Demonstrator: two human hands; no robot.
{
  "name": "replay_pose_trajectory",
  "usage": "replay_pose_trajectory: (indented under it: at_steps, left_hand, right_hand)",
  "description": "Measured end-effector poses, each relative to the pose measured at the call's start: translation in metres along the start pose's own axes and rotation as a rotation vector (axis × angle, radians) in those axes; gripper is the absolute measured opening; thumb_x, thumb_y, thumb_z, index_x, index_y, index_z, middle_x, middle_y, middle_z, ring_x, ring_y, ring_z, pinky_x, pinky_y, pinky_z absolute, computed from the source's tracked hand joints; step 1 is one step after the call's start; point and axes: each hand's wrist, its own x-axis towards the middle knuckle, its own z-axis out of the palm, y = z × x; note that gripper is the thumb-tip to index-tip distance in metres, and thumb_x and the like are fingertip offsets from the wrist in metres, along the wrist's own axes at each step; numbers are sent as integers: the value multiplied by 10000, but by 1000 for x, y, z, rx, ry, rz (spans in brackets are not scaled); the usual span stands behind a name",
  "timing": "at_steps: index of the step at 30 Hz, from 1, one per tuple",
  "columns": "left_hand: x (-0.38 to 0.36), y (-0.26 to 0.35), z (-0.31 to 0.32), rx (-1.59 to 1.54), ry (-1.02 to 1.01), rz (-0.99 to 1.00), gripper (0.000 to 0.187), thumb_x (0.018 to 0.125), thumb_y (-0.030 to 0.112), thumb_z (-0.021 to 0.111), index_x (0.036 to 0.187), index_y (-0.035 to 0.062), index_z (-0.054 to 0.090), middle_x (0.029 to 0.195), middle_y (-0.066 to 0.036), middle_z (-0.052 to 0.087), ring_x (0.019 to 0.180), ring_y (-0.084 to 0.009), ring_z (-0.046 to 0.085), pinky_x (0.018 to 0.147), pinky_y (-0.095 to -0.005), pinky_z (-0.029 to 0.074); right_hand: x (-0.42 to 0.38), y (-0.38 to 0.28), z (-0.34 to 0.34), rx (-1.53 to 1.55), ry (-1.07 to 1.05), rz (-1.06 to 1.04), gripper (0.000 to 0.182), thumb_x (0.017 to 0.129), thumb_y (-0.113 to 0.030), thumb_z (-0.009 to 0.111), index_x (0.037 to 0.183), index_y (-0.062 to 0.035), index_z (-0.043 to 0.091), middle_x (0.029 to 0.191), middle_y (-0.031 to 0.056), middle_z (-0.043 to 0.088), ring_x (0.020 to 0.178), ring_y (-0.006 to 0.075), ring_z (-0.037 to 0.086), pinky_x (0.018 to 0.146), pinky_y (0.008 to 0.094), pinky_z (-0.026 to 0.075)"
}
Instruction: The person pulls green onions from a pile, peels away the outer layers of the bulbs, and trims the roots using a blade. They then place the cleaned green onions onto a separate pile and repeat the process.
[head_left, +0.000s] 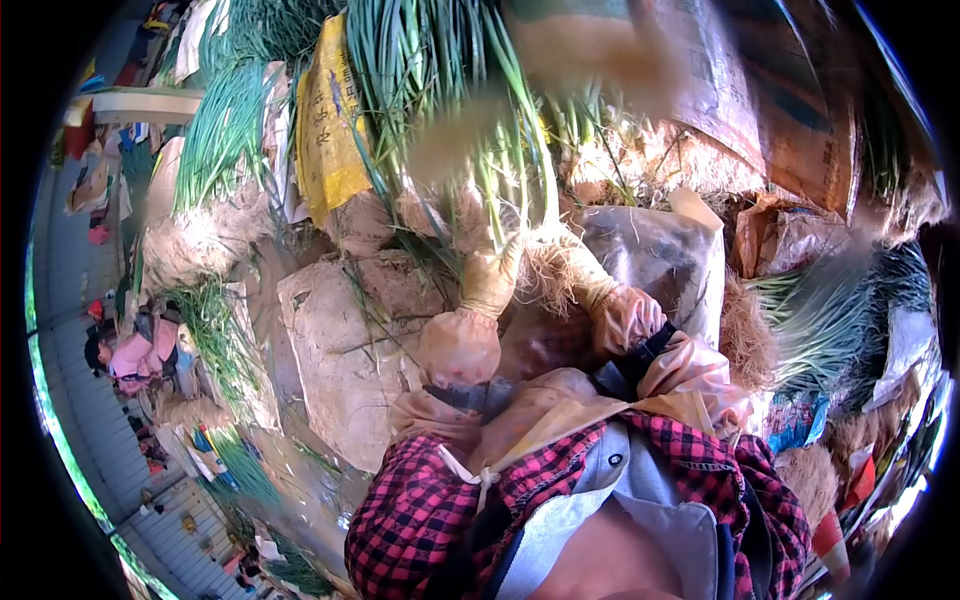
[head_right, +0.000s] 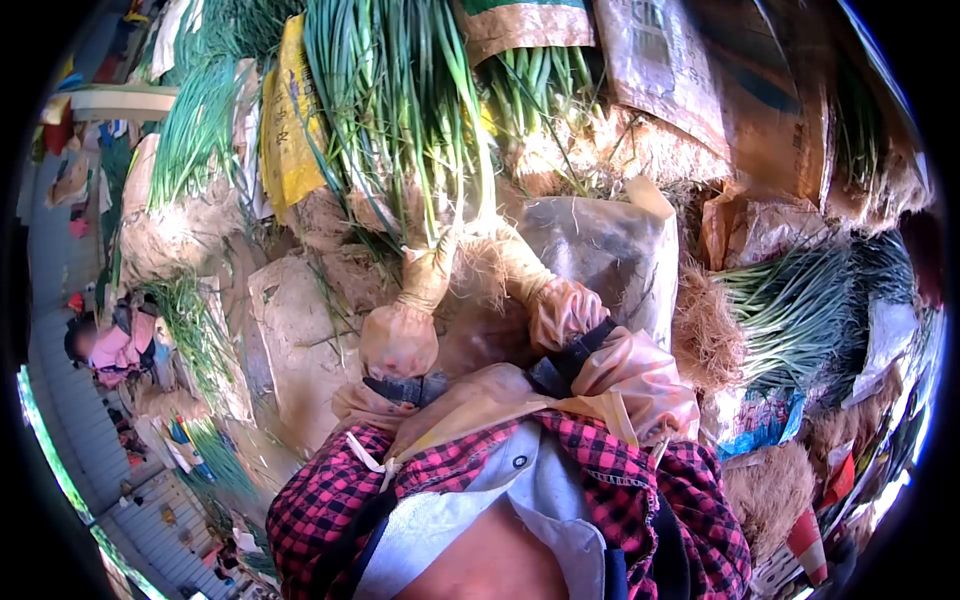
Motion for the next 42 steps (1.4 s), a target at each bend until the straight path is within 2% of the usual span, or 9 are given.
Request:
replay_pose_trajectory:
  at_steps: [3, 9, 10, 13, 17, 25, 32, 38, 42]
  left_hand:
    - [13, 8, 0, 506, 250, 374, 442, 822, 247, 615, 1204, 67, 484, 994, -140, 596, 932, -228, 581, 819, -368, 470]
    - [60, -8, 4, -404, -255, -384, 419, 807, 459, 596, 999, 88, 622, 867, -17, 635, 776, -169, 599, 773, -348, 478]
    - [61, 31, 4, -161, -40, -632, 693, 804, 333, 638, 1352, 76, 301, 1200, -118, 526, 1004, -221, 549, 888, -309, 435]
    - [78, -26, 17, 266, -5, -340, 515, 785, 339, 658, 1189, 49, 525, 854, -84, 658, 804, -169, 607, 771, -317, 469]
    - [41, -14, 33, -348, 197, -94, 440, 819, 457, 576, 1085, 107, 600, 737, -32, 633, 610, -86, 564, 501, -234, 406]
    - [82, -14, 28, 219, 137, -378, 235, 847, 209, 593, 1029, 61, 600, 750, -62, 636, 481, -57, 490, 402, -165, 403]
    - [-49, -7, -36, -1011, -102, -260, 247, 898, 279, 522, 793, 56, 544, 661, 30, 472, 483, -44, 367, 435, -189, 310]
    - [-102, -115, -88, 602, -257, -727, 381, 845, 346, 567, 1073, 40, 565, 891, -53, 607, 796, -145, 545, 695, -278, 428]
    - [2, -75, -3, 779, -148, -660, 446, 832, 364, 540, 1159, 60, 523, 1035, -79, 609, 990, -200, 546, 864, -332, 409]
  right_hand:
    - [-3, 4, 0, 78, 95, -4, 145, 817, -59, 606, 953, -11, 584, 851, 57, 614, 721, 139, 577, 640, 239, 485]
    - [0, 7, -6, 147, -2, 51, 175, 833, -61, 580, 1001, -12, 570, 868, 69, 615, 730, 160, 588, 638, 264, 499]
    - [-6, -2, 2, 214, -32, 124, 180, 837, -62, 573, 1010, -10, 569, 870, 70, 615, 730, 162, 589, 637, 264, 499]
    - [2, 7, -14, 282, -112, 157, 199, 849, -74, 557, 1036, -3, 560, 884, 72, 612, 733, 164, 590, 629, 262, 499]
    - [0, -1, -8, 347, 47, 115, 189, 866, -65, 519, 1037, 5, 558, 876, 64, 608, 717, 144, 586, 611, 248, 492]
    - [1, 5, -13, 332, -105, 193, 172, 892, -71, 463, 1032, -2, 536, 883, 88, 590, 739, 171, 578, 648, 280, 497]
    - [12, 19, -29, 371, 95, 119, 146, 900, -140, 465, 992, -52, 536, 852, 47, 578, 713, 161, 557, 616, 273, 477]
    - [13, 3, -3, 427, -64, 182, 272, 884, -152, 528, 1132, -39, 520, 780, 37, 575, 607, 128, 553, 496, 226, 464]
    - [3, -3, 4, 158, 53, 138, 257, 867, -146, 555, 1101, -42, 531, 784, 31, 567, 616, 127, 554, 495, 217, 458]
